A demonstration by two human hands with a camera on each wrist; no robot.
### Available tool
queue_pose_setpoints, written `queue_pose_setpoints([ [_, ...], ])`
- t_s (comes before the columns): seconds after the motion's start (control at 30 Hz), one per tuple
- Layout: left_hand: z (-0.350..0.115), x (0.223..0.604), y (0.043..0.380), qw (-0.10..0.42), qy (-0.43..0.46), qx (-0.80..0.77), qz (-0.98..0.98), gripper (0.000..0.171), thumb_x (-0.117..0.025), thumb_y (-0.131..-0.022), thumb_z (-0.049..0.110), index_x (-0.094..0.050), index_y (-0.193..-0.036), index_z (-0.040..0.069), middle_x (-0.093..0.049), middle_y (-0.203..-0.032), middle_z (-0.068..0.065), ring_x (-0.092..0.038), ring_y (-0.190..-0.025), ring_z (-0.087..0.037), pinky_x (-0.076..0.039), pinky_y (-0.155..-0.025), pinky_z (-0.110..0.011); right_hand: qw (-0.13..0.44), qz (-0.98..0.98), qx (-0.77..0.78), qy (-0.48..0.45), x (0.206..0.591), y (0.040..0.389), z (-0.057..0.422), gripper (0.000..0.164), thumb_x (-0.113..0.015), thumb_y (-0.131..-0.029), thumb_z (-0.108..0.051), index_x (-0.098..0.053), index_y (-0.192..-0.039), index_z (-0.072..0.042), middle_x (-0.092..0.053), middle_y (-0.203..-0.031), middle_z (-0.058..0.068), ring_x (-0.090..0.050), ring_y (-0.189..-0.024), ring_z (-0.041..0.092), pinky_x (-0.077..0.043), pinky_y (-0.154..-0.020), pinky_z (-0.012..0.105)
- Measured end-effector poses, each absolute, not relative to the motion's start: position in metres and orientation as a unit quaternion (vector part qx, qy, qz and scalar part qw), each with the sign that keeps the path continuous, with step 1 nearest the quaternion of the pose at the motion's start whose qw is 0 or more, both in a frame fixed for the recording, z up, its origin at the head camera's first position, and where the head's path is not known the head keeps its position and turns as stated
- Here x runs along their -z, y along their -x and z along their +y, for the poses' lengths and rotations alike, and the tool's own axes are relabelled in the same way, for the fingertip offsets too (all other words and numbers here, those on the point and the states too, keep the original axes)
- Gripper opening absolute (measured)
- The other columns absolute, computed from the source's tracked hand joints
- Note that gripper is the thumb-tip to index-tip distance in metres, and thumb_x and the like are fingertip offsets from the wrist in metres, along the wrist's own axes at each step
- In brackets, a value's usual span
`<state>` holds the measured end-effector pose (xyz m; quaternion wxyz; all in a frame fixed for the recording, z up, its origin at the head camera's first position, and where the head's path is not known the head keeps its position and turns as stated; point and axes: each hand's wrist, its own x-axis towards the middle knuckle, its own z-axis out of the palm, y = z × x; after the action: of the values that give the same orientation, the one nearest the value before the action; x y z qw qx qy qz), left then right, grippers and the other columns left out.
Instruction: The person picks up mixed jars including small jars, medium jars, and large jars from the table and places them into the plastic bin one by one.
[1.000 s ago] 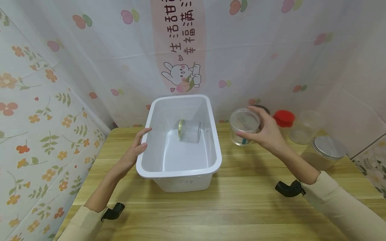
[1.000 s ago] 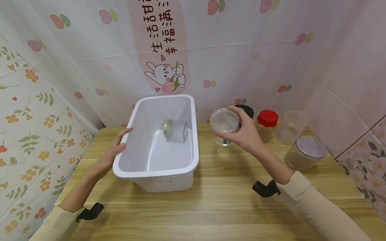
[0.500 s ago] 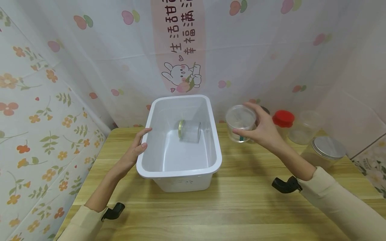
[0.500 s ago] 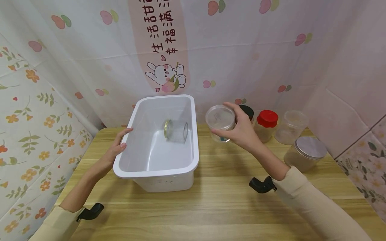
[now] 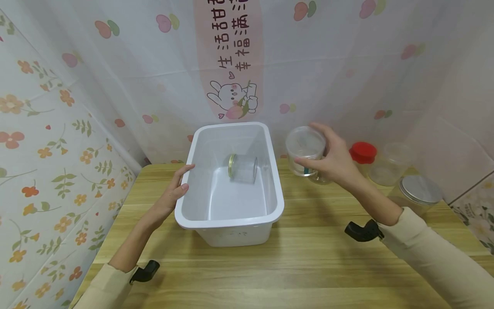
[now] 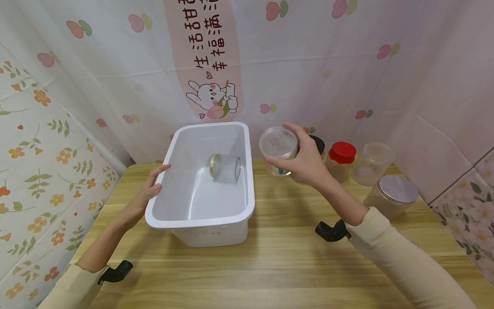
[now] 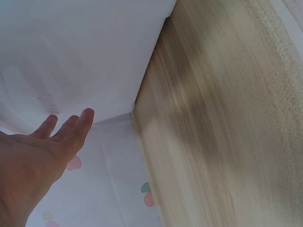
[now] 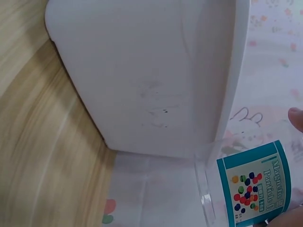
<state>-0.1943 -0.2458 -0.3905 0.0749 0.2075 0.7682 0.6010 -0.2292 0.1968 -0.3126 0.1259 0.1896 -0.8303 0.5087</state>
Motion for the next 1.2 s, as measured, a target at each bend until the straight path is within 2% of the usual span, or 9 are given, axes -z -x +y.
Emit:
queue_pose_setpoints([
  [0.3, -0.245, 0.390, 0.194, 0.077, -0.205, -0.600, 0.770, 0.054, -0.036, -0.109, 0.033, -0.018, -0.159, 0.027, -0.011, -0.160, -0.014, -0.034, -0.126, -0.039, -0.050, -0.087, -0.035, 0.136, -0.833, -0.498, -0.198, 0.302, 0.230, 0.186, 0.091, -0.093, -0.075, -0.015, -0.043, -0.151, -0.010, -0.052, -0.136, 0.012, -0.055, -0.112, 0.035, -0.050, -0.086, 0.053],
  [0.53, -0.245, 0.391, 0.194, 0.078, -0.208, -0.600, 0.769, 0.054, -0.035, -0.108, 0.033, -0.017, -0.159, 0.027, -0.013, -0.159, -0.017, -0.035, -0.126, -0.040, -0.050, -0.087, -0.035, 0.147, -0.837, -0.479, -0.220, 0.293, 0.231, 0.177, 0.092, -0.093, -0.075, -0.017, -0.043, -0.151, -0.009, -0.051, -0.140, 0.013, -0.054, -0.114, 0.036, -0.050, -0.088, 0.057],
  [0.93, -0.245, 0.391, 0.194, 0.075, -0.211, -0.600, 0.768, 0.054, -0.035, -0.108, 0.034, -0.018, -0.159, 0.027, -0.012, -0.159, -0.017, -0.036, -0.125, -0.041, -0.051, -0.087, -0.036, 0.160, -0.831, -0.469, -0.252, 0.286, 0.235, 0.166, 0.093, -0.094, -0.072, -0.014, -0.045, -0.150, -0.009, -0.047, -0.147, 0.009, -0.050, -0.119, 0.034, -0.051, -0.088, 0.056],
  [1.2, -0.245, 0.391, 0.195, 0.072, -0.210, -0.601, 0.768, 0.054, -0.035, -0.108, 0.035, -0.017, -0.158, 0.026, -0.009, -0.160, -0.015, -0.035, -0.124, -0.040, -0.051, -0.086, -0.035, 0.167, -0.815, -0.473, -0.290, 0.282, 0.238, 0.158, 0.094, -0.094, -0.072, -0.011, -0.046, -0.152, -0.016, -0.041, -0.156, -0.006, -0.044, -0.133, 0.023, -0.050, -0.094, 0.052],
])
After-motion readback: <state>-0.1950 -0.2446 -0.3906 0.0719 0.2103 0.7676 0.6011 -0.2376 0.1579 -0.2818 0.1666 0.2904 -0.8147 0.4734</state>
